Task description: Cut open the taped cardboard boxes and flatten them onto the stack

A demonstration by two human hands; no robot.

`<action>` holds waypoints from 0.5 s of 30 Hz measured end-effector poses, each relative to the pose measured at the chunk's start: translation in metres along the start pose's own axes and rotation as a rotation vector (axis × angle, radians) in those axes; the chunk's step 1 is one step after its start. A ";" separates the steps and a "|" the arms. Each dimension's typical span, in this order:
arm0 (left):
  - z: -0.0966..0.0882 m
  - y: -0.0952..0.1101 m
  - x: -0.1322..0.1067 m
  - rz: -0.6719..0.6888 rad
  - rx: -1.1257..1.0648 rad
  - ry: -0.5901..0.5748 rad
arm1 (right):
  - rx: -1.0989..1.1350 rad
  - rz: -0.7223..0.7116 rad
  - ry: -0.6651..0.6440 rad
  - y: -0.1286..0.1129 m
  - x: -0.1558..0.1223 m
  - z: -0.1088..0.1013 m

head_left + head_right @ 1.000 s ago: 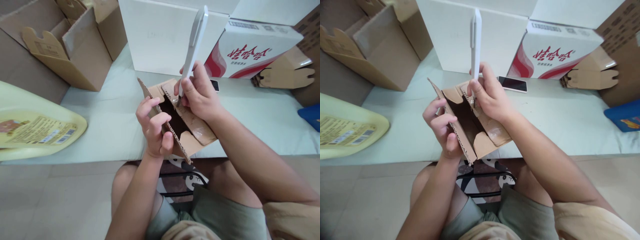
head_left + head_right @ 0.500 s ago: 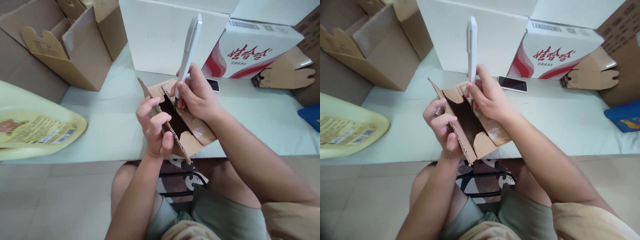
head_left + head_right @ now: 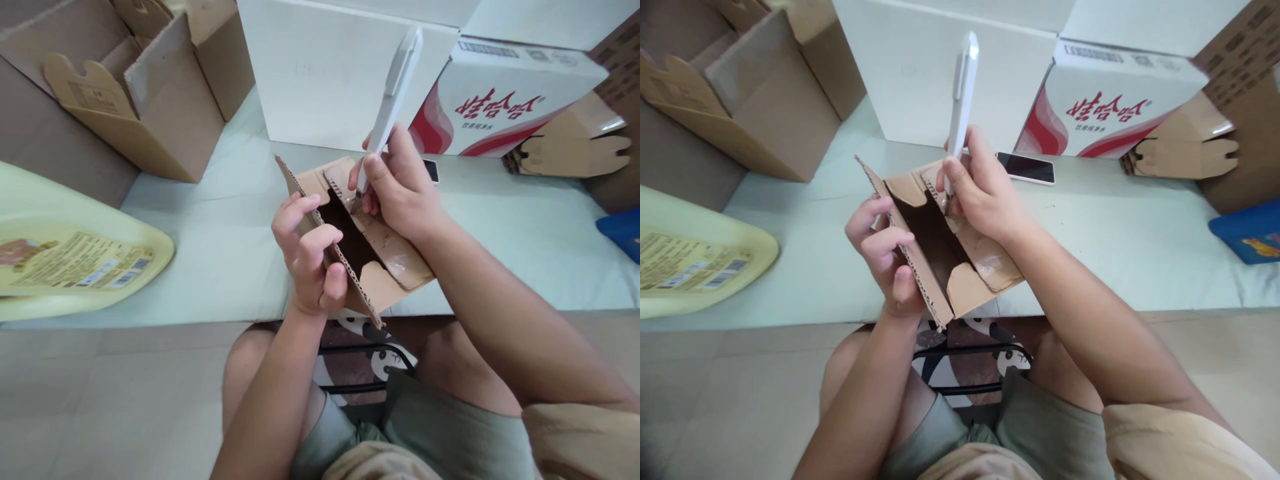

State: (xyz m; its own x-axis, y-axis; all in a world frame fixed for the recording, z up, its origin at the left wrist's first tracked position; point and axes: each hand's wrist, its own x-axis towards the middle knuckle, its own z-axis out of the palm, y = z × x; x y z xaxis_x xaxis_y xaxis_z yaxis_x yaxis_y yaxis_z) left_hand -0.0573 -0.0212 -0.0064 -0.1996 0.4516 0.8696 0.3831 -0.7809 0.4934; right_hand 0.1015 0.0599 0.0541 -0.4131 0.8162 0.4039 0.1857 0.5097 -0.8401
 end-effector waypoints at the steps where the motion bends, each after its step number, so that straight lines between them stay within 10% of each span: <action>1: 0.000 0.000 0.000 0.001 0.007 0.003 | -0.006 0.007 0.002 -0.001 0.000 0.000; 15: 0.000 -0.004 -0.002 -0.008 0.083 -0.006 | 0.006 0.051 0.012 -0.004 0.001 0.003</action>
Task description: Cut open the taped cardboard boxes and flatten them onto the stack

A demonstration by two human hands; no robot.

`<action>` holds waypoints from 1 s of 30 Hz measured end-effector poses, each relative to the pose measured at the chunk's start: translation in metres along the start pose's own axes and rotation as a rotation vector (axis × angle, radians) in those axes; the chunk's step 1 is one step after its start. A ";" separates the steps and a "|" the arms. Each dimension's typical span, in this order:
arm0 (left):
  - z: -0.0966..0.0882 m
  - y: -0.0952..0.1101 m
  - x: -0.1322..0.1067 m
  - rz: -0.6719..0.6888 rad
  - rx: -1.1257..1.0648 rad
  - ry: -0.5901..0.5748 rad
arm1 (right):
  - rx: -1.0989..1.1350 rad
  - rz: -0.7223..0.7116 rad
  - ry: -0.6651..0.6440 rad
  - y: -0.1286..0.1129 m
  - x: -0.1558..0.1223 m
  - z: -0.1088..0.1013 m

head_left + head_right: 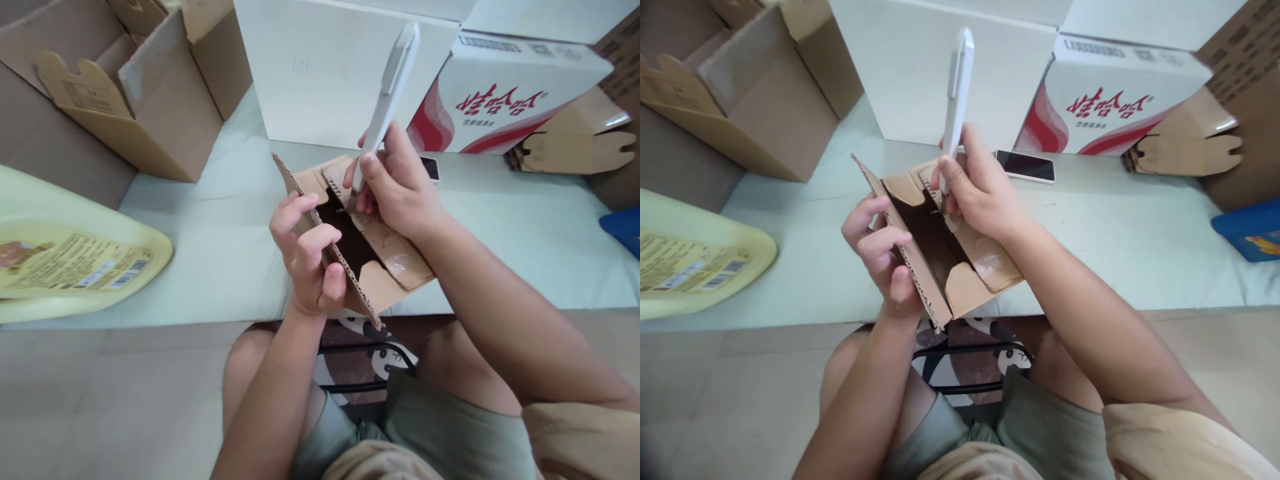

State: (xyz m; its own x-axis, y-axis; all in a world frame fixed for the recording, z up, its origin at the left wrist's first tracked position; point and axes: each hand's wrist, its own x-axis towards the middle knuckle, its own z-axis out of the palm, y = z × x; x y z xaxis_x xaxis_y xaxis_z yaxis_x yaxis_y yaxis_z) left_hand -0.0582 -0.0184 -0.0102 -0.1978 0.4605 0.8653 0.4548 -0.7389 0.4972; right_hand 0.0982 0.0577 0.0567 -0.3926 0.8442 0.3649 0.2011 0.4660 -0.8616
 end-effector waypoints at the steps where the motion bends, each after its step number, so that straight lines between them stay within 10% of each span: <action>1: 0.000 0.001 0.000 -0.003 -0.015 -0.002 | -0.004 0.008 -0.004 -0.001 0.000 0.000; 30: 0.001 0.002 0.001 0.001 -0.047 0.012 | -0.051 0.007 0.035 -0.004 -0.001 0.002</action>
State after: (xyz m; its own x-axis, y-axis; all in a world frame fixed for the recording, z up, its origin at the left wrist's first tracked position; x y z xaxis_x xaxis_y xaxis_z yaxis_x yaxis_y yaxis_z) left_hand -0.0572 -0.0190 -0.0089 -0.2076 0.4546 0.8661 0.4141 -0.7614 0.4989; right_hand 0.0957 0.0540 0.0589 -0.3592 0.8558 0.3724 0.2495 0.4725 -0.8453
